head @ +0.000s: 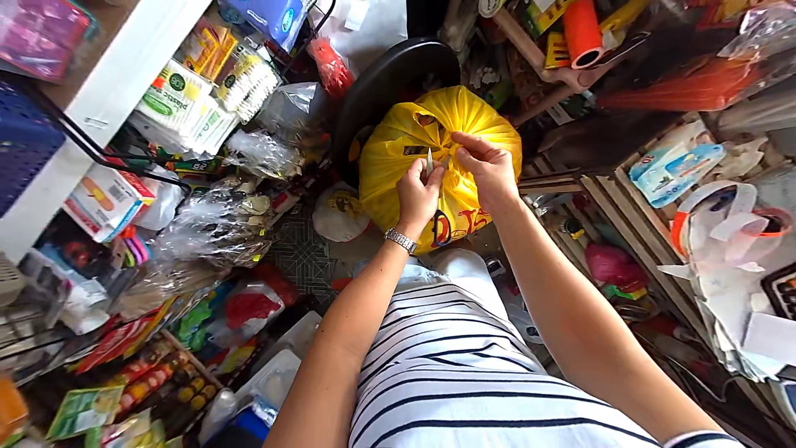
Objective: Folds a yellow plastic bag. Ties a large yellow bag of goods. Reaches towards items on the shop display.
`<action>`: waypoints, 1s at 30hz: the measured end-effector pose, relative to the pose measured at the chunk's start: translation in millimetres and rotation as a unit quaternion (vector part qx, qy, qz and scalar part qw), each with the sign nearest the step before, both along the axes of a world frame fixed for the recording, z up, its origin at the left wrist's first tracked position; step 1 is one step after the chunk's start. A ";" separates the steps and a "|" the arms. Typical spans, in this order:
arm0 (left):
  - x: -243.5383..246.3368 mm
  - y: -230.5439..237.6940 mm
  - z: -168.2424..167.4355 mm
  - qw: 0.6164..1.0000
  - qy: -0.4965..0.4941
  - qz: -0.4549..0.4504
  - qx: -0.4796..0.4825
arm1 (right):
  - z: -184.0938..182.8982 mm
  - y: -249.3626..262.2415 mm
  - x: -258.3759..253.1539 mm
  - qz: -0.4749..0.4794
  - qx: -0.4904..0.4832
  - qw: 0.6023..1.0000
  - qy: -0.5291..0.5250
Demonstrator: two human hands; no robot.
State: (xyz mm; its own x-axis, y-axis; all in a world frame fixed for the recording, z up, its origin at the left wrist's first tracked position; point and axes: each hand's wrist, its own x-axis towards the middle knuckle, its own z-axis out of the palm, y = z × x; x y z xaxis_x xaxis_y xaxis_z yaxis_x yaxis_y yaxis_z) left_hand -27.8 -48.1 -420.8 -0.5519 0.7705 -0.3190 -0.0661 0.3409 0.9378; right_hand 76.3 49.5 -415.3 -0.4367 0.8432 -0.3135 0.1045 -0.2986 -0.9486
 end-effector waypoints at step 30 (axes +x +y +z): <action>-68.7 45.0 36.9 0.834 0.445 -0.319 -0.063 | -8.1 0.6 8.1 0.070 0.161 0.983 -0.058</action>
